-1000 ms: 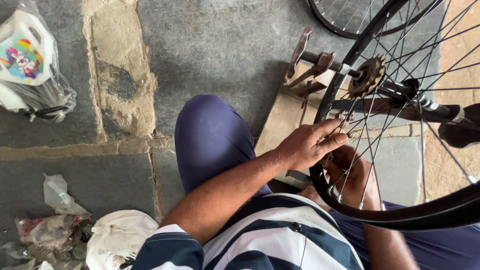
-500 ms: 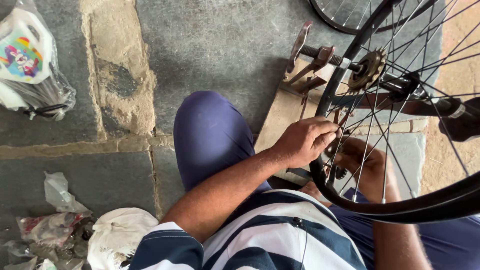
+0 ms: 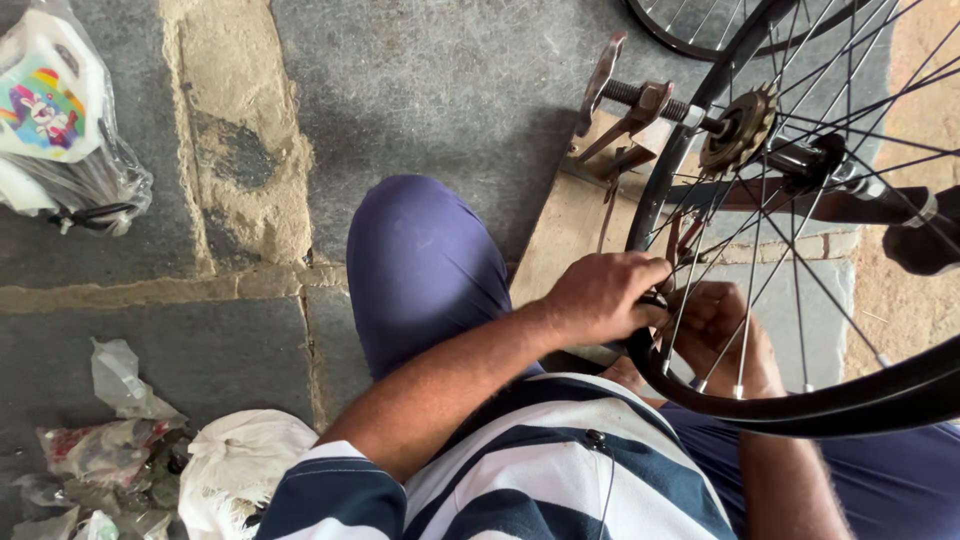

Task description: The person adjusts the spokes on a bicycle wheel rim while it is held in a truing stand, using their hands and a small tool.

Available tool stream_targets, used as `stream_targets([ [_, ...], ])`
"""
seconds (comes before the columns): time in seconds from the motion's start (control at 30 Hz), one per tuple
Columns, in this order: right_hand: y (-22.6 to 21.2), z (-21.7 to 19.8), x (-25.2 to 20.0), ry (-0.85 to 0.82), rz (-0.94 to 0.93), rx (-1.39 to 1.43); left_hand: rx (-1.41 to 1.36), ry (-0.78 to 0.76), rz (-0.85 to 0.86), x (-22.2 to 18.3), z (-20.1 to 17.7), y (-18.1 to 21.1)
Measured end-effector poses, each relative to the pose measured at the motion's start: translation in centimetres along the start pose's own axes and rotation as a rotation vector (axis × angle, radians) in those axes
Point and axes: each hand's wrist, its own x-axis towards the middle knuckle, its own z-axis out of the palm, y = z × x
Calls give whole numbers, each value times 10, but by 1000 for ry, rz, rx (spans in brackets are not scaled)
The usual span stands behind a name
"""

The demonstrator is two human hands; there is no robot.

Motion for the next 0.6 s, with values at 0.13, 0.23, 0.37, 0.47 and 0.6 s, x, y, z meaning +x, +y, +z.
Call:
stream_targets([
  [0.13, -5, 13, -15, 132, -330, -1375, 165, -167, -219, 3, -3, 28],
  [0.23, -18, 37, -36, 11, -428, -1473, 43, -167, -120, 5, -13, 23],
  [0.37, -31, 67, -70, 48, -443, -1484, -618, -307, 231, -5, -44, -9],
  [0.47, -37, 72, -80, 47, -530, -1481, -1035, -510, 15, -6, -47, -5],
  [0.6, -27, 67, -71, 109, -508, -1504, -270, -180, 10, 2, -38, 13],
])
